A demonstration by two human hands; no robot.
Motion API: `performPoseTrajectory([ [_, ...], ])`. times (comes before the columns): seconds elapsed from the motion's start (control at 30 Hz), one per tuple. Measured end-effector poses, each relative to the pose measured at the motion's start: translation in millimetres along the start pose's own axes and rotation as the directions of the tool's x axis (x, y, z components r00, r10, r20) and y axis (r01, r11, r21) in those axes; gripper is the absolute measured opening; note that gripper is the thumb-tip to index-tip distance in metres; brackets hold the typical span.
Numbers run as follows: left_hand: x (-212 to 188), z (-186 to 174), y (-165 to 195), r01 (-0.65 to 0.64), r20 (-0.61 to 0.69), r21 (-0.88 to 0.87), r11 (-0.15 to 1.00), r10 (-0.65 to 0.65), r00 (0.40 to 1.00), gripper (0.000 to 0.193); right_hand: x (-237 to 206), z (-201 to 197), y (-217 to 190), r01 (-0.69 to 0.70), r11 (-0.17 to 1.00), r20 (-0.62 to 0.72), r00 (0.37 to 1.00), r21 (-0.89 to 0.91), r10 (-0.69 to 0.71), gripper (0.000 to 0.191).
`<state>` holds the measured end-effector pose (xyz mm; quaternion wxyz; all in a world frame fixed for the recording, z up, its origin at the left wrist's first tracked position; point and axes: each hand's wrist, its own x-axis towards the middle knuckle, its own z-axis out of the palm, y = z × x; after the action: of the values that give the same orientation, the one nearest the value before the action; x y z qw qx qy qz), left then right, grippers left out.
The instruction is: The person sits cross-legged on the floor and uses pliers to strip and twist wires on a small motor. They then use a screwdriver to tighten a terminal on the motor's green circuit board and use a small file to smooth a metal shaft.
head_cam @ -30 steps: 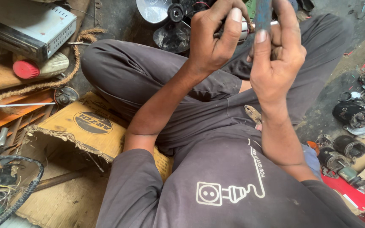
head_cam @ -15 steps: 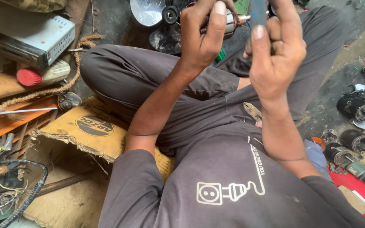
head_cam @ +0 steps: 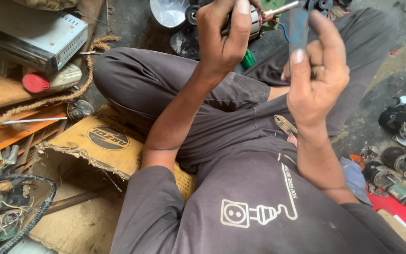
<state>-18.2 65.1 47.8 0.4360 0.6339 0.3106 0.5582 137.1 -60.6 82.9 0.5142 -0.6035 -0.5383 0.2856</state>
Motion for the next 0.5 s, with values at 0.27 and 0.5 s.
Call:
performPoseTrajectory([
  [0.27,0,4,9,-0.030,0.064,0.056,0.998,0.026,0.998,0.018,27,20,11,0.068,0.997,0.014,0.998,-0.044,-0.067,0.034],
  [0.5,-1,5,7,-0.027,0.039,0.069,0.997,0.024,0.999,0.016,33,21,12,0.085,0.996,0.018,0.996,-0.009,-0.085,0.032],
])
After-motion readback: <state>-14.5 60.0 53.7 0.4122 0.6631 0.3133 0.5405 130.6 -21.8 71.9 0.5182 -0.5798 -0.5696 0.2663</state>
